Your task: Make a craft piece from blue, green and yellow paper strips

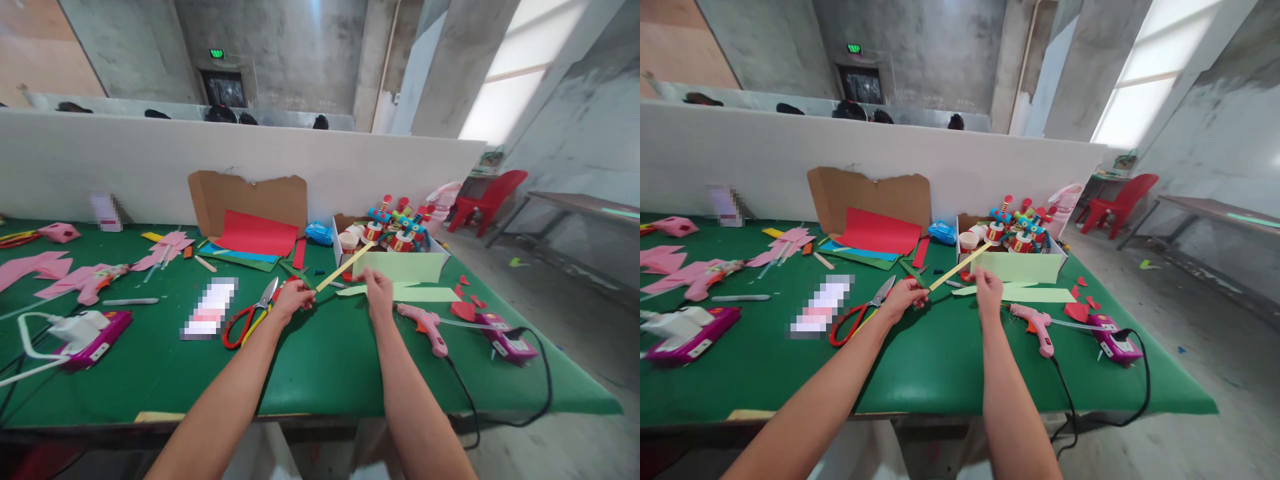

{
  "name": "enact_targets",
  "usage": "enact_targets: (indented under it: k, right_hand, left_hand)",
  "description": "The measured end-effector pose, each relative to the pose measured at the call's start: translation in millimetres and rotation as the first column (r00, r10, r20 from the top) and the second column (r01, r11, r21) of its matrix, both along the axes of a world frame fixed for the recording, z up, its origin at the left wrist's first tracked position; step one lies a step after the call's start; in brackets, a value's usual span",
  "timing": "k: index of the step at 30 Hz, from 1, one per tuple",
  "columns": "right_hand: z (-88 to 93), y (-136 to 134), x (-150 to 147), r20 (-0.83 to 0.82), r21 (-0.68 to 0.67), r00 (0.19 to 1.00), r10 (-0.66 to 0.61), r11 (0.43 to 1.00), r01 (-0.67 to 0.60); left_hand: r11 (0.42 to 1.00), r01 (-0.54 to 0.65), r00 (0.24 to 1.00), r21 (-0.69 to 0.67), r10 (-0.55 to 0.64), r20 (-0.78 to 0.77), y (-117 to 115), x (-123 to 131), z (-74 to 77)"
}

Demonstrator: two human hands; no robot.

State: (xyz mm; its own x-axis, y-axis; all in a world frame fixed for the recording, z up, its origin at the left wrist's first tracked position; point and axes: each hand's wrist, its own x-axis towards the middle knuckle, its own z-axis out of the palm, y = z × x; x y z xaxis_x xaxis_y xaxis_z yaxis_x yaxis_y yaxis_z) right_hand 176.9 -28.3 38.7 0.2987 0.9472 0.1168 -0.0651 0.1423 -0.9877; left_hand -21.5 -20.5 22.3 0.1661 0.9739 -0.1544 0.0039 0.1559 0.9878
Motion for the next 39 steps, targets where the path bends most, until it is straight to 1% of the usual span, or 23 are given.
enact_targets:
  k: [1,2,4,6,8,10,13,15,19,23,25,27,29,34,37,39]
  right_hand:
    - [-0.9,-2,-8,0.031,-0.003,0.994,0.107,0.994,-0.107]
    - [-2.0,-4,-14,0.061,-0.046,0.975,0.212,0.977,-0.210]
    - [-3.9,-8,-25,0.149,-0.100,0.924,0.353,0.935,-0.342]
    - [-4.6,-10,-32,0.229,-0.083,0.870,0.437,0.899,-0.430]
    - [-4.9,-12,-35,0.238,-0.058,0.860,0.451,0.890,-0.451]
    - [-6.0,-11,-37,0.151,-0.068,0.894,0.421,0.907,-0.416]
    - [-9.1,-10,-41,0.009,-0.119,0.938,0.347,0.931,-0.344]
    - [-11.1,-9,-43,0.006,-0.122,0.945,0.328,0.938,-0.325]
    - [-13.2,-11,-46,0.076,-0.096,0.919,0.387,0.920,-0.379]
    - [-14.3,-11,-46,0.047,-0.110,0.947,0.318,0.944,-0.311]
    - [-14.9,-10,-46,0.037,-0.111,0.947,0.318,0.943,-0.312]
    - [-15.4,-9,-47,0.030,-0.096,0.948,0.318,0.945,-0.314]
    - [-15.9,-9,-50,0.017,-0.061,0.961,0.277,0.959,-0.276]
    - [-14.0,-10,-54,-0.006,0.057,0.988,0.155,0.986,-0.154]
    - [-10.8,-7,-48,-0.063,0.145,0.997,0.044,0.989,-0.034]
    - [-10.4,-3,-42,-0.169,0.180,0.985,-0.034,0.981,0.065]
  left_hand:
    - [1.000,-0.005,1.000,0.005,0.005,0.023,0,0,-0.5]
    - [1.000,-0.016,0.999,0.009,0.016,0.047,1,-1,-1.0]
    - [0.999,-0.039,0.995,0.012,0.037,0.095,1,-2,-1.9]
    - [0.999,-0.049,0.990,0.004,0.048,0.135,2,-3,-2.6]
    - [0.999,-0.051,0.984,-0.003,0.050,0.169,3,-4,-3.0]
    - [0.999,-0.047,0.979,-0.009,0.047,0.197,3,-5,-3.1]
    - [1.000,-0.015,0.974,-0.015,0.018,0.227,2,-5,-2.8]
    - [0.999,0.038,0.973,-0.012,-0.034,0.228,0,-4,-1.9]
    - [0.985,0.170,0.971,0.020,-0.171,0.170,-5,-2,1.7]
    - [0.981,0.193,0.979,0.028,-0.194,0.059,-7,-1,5.8]
    - [0.980,0.197,0.980,0.026,-0.198,0.030,-7,-1,6.8]
    - [0.981,0.189,0.981,0.039,-0.190,0.049,-7,0,6.8]
    - [0.986,0.156,0.982,0.059,-0.162,0.095,-6,1,5.7]
    - [0.999,0.017,0.971,0.045,-0.027,0.238,-2,2,2.3]
    - [1.000,-0.022,0.958,0.020,0.015,0.287,0,-1,2.0]
    - [1.000,-0.011,0.953,0.013,0.007,0.304,0,-2,2.4]
